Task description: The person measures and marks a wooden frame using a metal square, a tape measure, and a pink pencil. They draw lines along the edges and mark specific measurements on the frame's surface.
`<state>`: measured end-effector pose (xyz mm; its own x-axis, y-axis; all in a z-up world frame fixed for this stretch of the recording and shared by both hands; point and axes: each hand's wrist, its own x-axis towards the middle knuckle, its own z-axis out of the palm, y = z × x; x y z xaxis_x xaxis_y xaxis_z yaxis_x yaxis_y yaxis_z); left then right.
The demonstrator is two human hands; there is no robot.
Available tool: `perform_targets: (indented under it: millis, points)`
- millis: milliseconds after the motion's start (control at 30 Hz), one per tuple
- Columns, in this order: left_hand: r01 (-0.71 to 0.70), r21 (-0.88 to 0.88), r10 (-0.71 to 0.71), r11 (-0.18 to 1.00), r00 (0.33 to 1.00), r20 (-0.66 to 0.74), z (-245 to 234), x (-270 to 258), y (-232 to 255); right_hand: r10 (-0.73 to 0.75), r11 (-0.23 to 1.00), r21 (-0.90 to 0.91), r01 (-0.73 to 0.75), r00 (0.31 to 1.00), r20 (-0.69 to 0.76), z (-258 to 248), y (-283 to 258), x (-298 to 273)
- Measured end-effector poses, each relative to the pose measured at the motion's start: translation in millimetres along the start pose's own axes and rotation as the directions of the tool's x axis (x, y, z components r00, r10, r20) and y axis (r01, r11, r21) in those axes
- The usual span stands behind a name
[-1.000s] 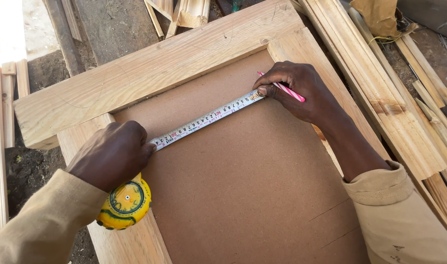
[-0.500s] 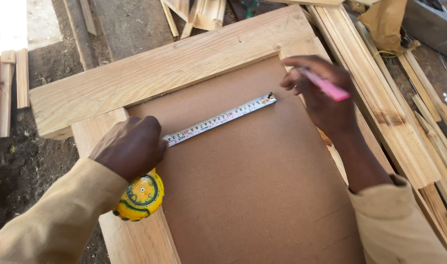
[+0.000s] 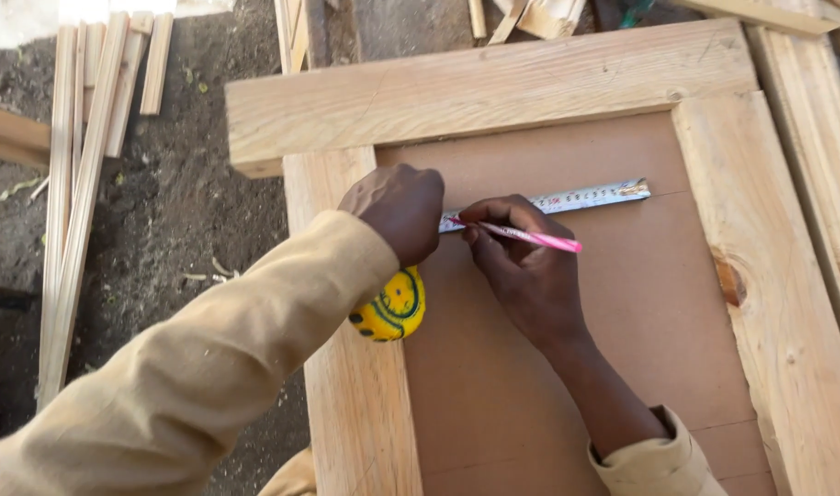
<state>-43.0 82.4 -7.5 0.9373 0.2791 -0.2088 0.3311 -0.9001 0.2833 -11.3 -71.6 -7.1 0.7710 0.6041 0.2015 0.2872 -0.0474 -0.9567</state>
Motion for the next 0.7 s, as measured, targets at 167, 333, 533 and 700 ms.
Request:
perform_targets:
  millis: [167, 333, 533, 700]
  points:
    - [-0.075, -0.015, 0.075, 0.997, 0.997, -0.028, -3, -4, 0, -0.031, 0.994, -0.107, 0.032, 0.999, 0.01, 1, 17, 1]
    - [-0.081, -0.043, 0.079, 0.996, 0.996, -0.052, -6, -7, 3, -0.029, 0.986, -0.166, 0.035, 0.999, 0.04, 3, 6, -2]
    - [-0.063, -0.053, 0.059, 0.997, 0.996, -0.072, -9, -10, 8, -0.03, 0.981, -0.191, 0.041, 0.998, 0.059, 1, 11, -1]
    - [-0.108, -0.042, 0.107, 0.993, 0.994, -0.023, -10, -5, 3, -0.039, 0.985, -0.168, 0.05, 0.997, 0.067, 2, 7, -1]
